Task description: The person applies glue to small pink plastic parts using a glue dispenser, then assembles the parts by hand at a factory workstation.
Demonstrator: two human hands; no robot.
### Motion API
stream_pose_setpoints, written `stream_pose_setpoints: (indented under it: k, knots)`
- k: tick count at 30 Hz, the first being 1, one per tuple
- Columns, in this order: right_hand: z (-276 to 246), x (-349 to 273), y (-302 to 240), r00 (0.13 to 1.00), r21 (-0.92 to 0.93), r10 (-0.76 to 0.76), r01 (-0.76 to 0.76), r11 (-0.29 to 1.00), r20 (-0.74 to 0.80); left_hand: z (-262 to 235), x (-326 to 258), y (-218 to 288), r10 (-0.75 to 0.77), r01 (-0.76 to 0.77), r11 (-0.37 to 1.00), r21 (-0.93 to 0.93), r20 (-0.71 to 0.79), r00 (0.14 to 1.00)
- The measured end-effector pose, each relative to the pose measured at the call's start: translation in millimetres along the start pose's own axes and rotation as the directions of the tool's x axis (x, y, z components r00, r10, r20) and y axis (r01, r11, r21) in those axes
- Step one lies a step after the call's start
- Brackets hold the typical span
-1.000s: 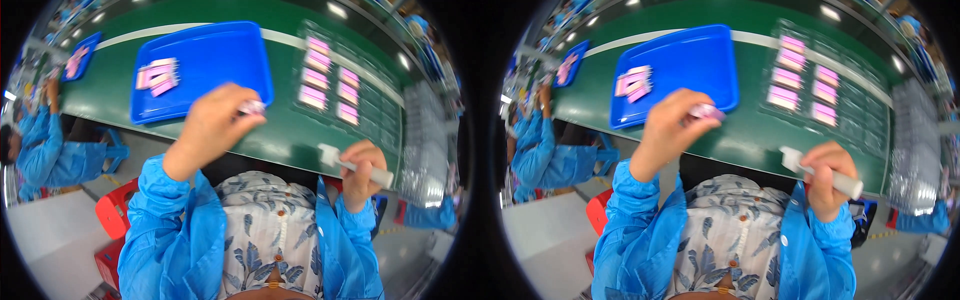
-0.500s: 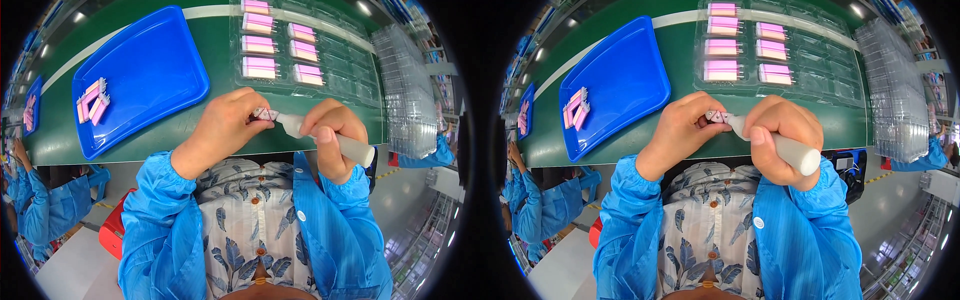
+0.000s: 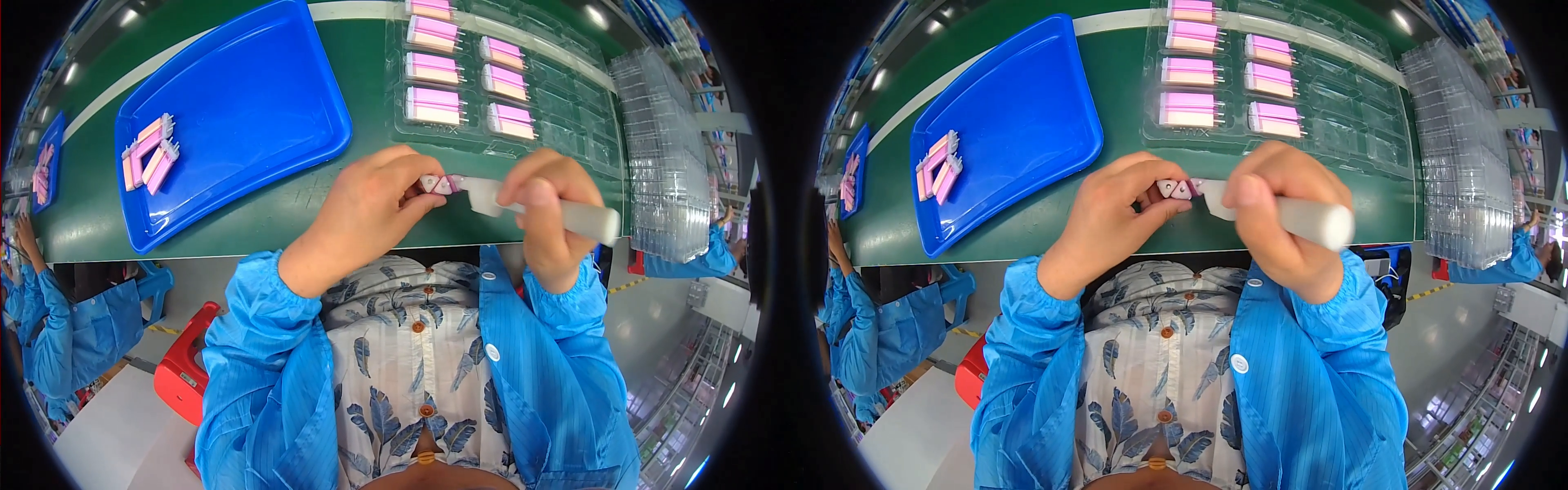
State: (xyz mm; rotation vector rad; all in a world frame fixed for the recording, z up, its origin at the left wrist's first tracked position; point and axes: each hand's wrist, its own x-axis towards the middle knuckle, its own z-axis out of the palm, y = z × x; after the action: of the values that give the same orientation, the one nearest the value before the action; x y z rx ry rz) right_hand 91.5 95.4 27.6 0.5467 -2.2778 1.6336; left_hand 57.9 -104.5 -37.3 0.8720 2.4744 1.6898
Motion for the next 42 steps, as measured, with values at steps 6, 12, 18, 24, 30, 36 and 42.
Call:
stream_pose_setpoints:
  k: [6, 12, 18, 24, 30, 36, 42]
  knots:
    - [0.4, -12.9, -9.1, 0.999, 0.006, 0.002, -0.002, 1.0, -0.037, 19.3, -11.7, 2.7, 0.094, -0.074, 0.989, 0.131, -0.158, 0.983]
    - [10.9, -11.1, -6.0, 1.0, -0.049, 0.001, -0.001, 0.999, -0.012, 20.3, -11.8, 3.8, 0.12, -0.101, 0.987, 0.122, -0.161, 0.98]
    - [10.9, -7.5, 0.0, 0.999, -0.085, 0.001, 0.002, 0.996, 0.036, 16.3, -13.1, 2.4, 0.089, -0.087, 0.996, 0.022, -0.157, 0.984]
    - [3.7, -29.2, -15.7, 0.999, 0.096, 0.046, -0.046, 0.994, 0.007, 16.3, -18.4, 0.4, 0.121, -0.108, 0.989, 0.098, -0.138, 0.983]
    - [15.2, -25.5, -16.5, 0.999, -0.038, 0.023, -0.022, 0.999, 0.029, 19.2, -21.6, -1.8, 0.131, -0.122, 0.989, 0.082, -0.119, 0.984]
    - [23.0, -14.1, -16.0, 0.997, -0.084, 0.026, -0.02, 0.996, 0.07, 16.2, -19.6, -3.4, 0.146, -0.134, 0.985, 0.104, -0.109, 0.983]
    - [15.7, -11.2, -13.0, 0.997, -0.079, -0.006, 0.012, 0.997, 0.075, 11.8, -11.8, 5.1, 0.234, -0.204, 0.948, 0.244, -0.099, 0.967]
